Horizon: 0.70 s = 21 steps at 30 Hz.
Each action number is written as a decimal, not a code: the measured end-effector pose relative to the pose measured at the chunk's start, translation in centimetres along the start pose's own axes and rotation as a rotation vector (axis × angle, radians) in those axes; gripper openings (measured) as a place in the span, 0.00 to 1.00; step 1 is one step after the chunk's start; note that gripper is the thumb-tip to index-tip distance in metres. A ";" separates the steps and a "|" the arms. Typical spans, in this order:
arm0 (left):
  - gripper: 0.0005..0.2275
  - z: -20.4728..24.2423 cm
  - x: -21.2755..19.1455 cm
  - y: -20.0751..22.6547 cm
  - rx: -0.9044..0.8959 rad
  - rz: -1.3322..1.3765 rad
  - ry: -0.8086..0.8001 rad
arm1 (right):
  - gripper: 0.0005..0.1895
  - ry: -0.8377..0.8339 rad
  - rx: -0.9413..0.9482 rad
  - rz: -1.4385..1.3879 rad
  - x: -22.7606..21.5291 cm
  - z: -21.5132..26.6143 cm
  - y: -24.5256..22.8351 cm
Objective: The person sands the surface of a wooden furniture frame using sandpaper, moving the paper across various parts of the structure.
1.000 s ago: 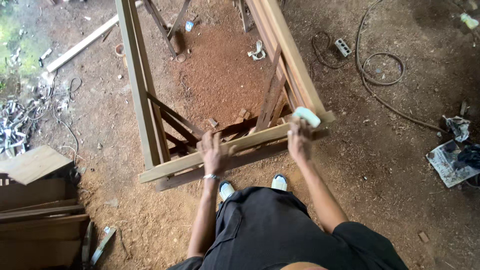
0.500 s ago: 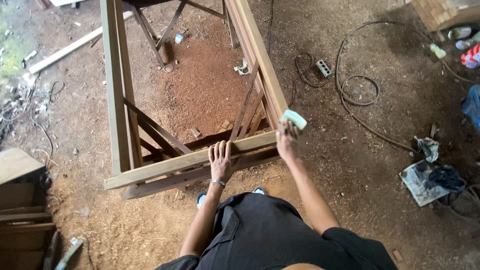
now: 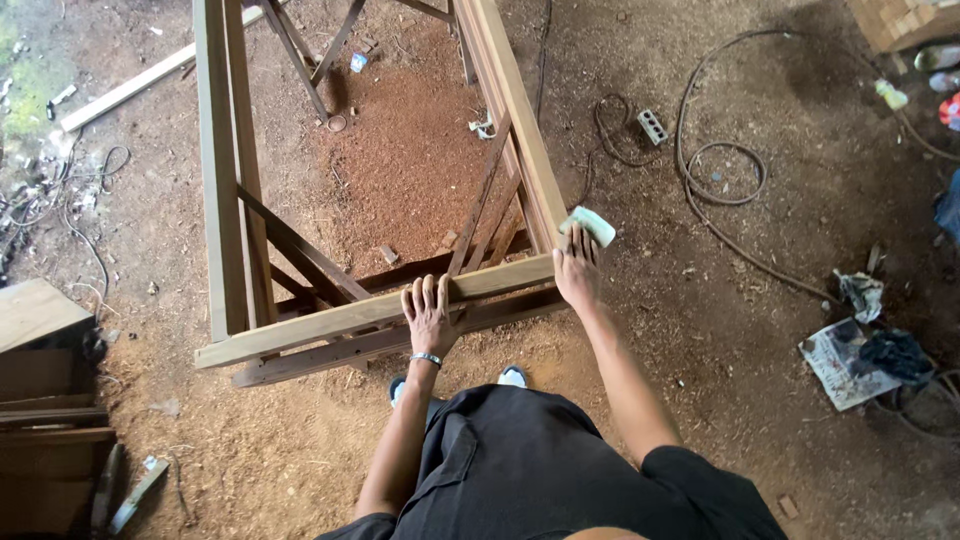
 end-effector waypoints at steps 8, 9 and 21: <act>0.40 0.4 0.7 -0.3 0.017 0.005 -0.007 | 0.31 -0.062 -0.011 -0.031 0.4 3.6 0.3; 0.40 0.4 0.8 -0.3 0.017 0.014 -0.008 | 0.31 -0.077 -0.008 -0.023 0.5 4.2 0.6; 0.38 1.0 -0.3 -0.9 0.097 0.138 0.006 | 0.32 -0.120 0.128 -0.158 -1.2 4.1 -0.5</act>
Point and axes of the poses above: each hand's wrist, its own z-axis away from the middle knuckle, its own x-axis out of the palm, y = z × x, the point moved 7 cm from there along -z, towards the middle knuckle, and after that the axes turned 12 degrees about x, right-handed, at the moved point
